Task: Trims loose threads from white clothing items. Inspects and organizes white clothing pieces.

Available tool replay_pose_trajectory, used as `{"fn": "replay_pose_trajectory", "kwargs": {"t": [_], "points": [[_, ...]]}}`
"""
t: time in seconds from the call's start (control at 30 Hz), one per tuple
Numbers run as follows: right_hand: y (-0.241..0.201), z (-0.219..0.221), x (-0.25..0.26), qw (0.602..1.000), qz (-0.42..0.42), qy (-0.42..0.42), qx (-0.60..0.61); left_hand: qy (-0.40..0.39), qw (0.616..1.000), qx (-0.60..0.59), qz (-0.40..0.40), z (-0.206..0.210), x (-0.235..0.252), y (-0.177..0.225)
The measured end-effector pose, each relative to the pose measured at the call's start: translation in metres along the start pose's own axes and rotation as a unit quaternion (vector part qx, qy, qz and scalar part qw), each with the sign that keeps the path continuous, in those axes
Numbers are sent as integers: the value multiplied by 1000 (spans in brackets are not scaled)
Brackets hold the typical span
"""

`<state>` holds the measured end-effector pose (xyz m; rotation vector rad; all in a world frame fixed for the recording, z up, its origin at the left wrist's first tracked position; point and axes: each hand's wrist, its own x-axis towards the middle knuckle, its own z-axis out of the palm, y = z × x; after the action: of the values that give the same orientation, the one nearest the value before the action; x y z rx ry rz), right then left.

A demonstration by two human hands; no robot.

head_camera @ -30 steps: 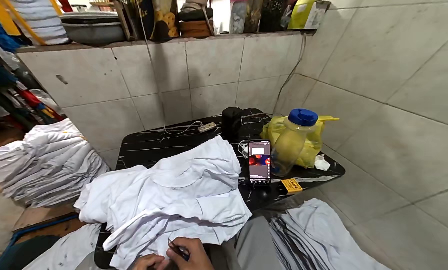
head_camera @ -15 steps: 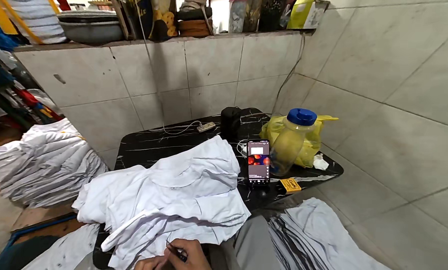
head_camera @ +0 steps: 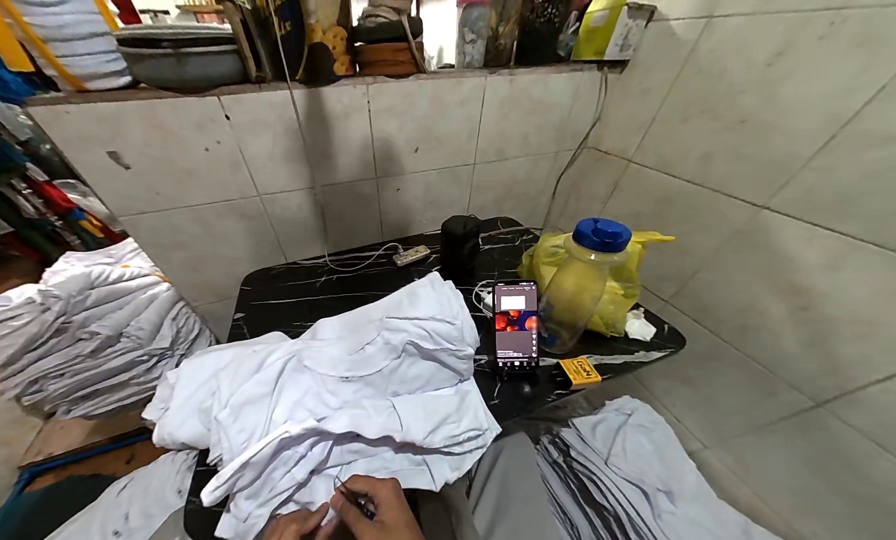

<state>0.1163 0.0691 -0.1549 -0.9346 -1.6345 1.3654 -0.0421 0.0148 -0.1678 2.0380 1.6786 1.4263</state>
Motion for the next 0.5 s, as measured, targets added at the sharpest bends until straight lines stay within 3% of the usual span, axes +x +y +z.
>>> {"fn": "replay_pose_trajectory", "kwargs": {"t": [0.1, 0.3, 0.5], "points": [[0, 1, -1, 1000, 1, 4, -22, 3, 1000, 23, 10, -2, 3, 3], [3, -1, 0, 1000, -4, 19, -1, -84, 996, -31, 2, -8, 8, 7], [1, 2, -2, 1000, -8, 21, 9, -7, 996, -63, -69, -6, 5, 8]]}}
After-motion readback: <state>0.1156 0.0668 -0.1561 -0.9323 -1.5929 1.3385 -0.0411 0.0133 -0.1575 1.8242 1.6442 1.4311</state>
